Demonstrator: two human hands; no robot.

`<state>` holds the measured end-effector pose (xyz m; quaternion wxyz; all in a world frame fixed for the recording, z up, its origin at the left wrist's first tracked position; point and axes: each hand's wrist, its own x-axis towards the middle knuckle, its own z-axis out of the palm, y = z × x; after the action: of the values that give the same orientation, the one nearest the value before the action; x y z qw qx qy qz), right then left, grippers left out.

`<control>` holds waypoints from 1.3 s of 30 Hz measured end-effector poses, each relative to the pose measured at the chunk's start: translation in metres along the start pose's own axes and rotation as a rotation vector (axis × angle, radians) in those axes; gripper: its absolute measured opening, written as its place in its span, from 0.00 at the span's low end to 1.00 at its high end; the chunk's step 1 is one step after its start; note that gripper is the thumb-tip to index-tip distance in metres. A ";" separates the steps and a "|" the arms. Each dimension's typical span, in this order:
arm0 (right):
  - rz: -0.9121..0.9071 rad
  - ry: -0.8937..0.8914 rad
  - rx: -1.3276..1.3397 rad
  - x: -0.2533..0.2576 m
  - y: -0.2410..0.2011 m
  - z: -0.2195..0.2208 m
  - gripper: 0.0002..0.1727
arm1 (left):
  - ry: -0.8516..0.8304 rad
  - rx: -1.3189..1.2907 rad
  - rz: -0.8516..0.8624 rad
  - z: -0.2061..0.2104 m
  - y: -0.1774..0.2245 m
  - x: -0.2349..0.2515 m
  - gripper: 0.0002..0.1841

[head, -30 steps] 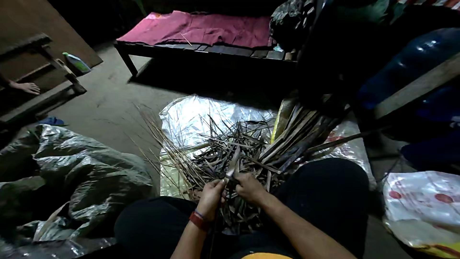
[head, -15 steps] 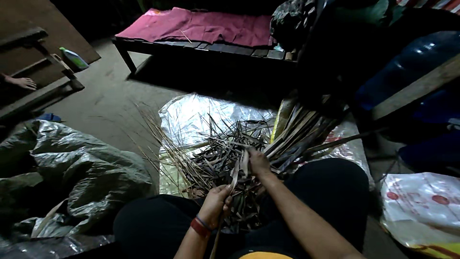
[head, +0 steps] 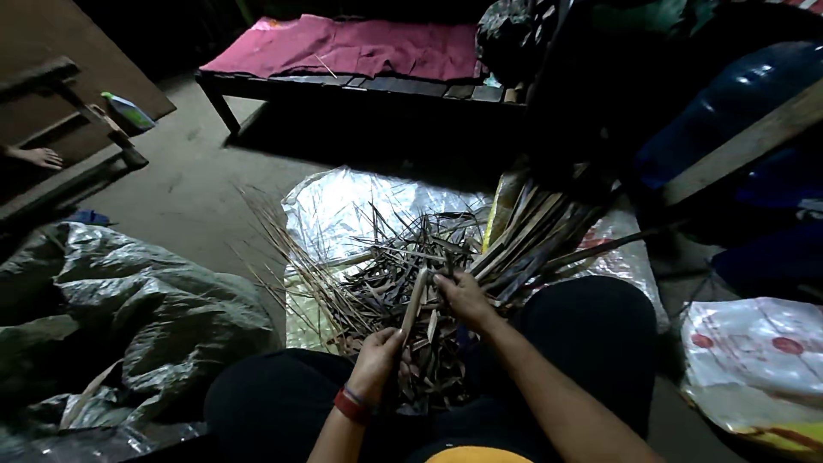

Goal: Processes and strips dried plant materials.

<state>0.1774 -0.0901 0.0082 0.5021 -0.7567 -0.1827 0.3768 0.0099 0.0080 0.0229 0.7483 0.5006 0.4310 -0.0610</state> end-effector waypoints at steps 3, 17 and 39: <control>-0.156 -0.200 -0.427 -0.023 0.007 0.019 0.17 | 0.046 -0.080 -0.042 -0.002 0.000 0.005 0.13; -0.115 -0.259 -0.568 -0.034 0.018 0.043 0.14 | 0.067 0.013 0.132 0.009 -0.014 0.002 0.12; 0.005 0.105 -0.683 0.019 0.014 0.011 0.22 | -0.098 -0.150 -0.062 0.007 -0.008 -0.009 0.14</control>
<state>0.1806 -0.0767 -0.0142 0.2277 -0.8999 -0.2703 0.2556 0.0044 -0.0042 0.0245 0.8015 0.4261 0.4127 -0.0761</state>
